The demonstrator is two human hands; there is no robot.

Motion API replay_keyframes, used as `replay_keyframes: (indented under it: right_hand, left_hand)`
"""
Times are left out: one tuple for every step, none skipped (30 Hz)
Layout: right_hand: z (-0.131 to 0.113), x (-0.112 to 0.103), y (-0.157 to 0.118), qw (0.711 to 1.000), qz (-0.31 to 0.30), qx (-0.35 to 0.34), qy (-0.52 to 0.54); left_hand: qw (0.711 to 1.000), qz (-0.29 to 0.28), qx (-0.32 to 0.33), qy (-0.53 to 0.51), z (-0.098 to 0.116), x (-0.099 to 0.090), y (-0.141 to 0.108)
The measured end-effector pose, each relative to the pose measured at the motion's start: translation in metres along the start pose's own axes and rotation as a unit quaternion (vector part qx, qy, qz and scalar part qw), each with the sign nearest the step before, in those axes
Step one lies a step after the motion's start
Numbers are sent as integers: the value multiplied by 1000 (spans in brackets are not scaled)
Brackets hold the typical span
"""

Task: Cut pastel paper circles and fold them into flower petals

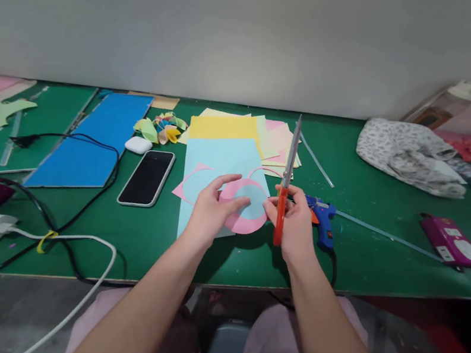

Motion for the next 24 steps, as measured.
replay_keyframes:
  right_hand:
    - [0, 0, 0, 1000, 0, -1, -1]
    - [0, 0, 0, 1000, -1, -1, -1]
    - [0, 0, 0, 1000, 0, -1, -2]
    - [0, 0, 0, 1000, 0, -1, -2]
    - [1, -1, 0, 1000, 0, -1, -1]
    - [2, -1, 0, 1000, -2, 0, -2]
    - [3, -1, 0, 1000, -2, 1, -4]
    - [4, -1, 0, 1000, -5, 4, -6]
    - [5, -1, 1, 1000, -8, 6, -9]
    - [5, 0, 1, 1000, -13, 8, -11]
    - [6, 1, 0, 1000, -17, 10, -13]
    - [6, 2, 0, 1000, -21, 13, -12]
    - [6, 2, -1, 1000, -22, 14, -10]
    - [5, 3, -1, 1000, -22, 14, -6]
    - [4, 2, -1, 1000, -18, 13, -1]
    - [4, 2, -1, 1000, -14, 11, 4]
    - [3, 1, -1, 1000, -9, 9, 8]
    - [2, 1, -1, 1000, -5, 8, 10]
    - [2, 0, -1, 1000, -4, 7, 9]
    - [2, 1, -1, 1000, -4, 7, 7]
    - [3, 1, -1, 1000, -7, 8, 3]
    - [3, 2, 0, 1000, -10, 8, -1]
    - [3, 2, 0, 1000, -14, 9, -5]
    - [3, 3, 0, 1000, -17, 8, -8]
  left_hand:
    - [1000, -3, 2, -2, -1, 0, 0]
    - [1000, -6, 3, -3, -1, 1, 1]
    - [1000, -9, 4, -4, -2, 1, 1]
    - [1000, -12, 5, -5, -2, 1, 1]
    - [1000, -15, 5, -4, -2, 1, 1]
    - [1000, -17, 6, -4, -2, 1, 1]
    - [1000, -19, 5, -3, -1, 1, 1]
    - [1000, -21, 5, -2, 0, 1, 0]
    - [1000, -23, 5, -1, 2, 1, -1]
    - [1000, -26, 4, 0, 3, 2, -1]
    - [1000, -29, 4, 0, 4, 2, -2]
    - [999, -32, 3, -1, 4, 2, -2]
    - [999, -36, 3, -2, 4, 3, -2]
    - [999, -40, 3, -4, 4, 4, -2]
    - [999, -44, 3, -5, 3, 4, -2]
    - [999, -49, 3, -6, 3, 5, -2]
    - [998, -56, 3, -7, 2, 6, -2]
    - [998, -64, 2, -6, 2, 8, -2]
    - [997, -71, 0, -5, 1, 9, -2]
    - [997, -77, -2, -3, 1, 10, -2]
    - [997, -80, -5, -2, 0, 10, -1]
    - [997, -80, -7, -2, 0, 10, -1]
    - [997, -78, -9, -2, 0, 9, -1]
    - [997, -76, -11, -2, -1, 9, -1]
Point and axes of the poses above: each hand's wrist, its own y-axis towards the middle knuckle, its own x-axis out of the palm, z = x × y, the point moved 10 cm from there along y, towards the middle knuckle, and after that the axes turned 3 degrees about y, right-handed, at the moved point
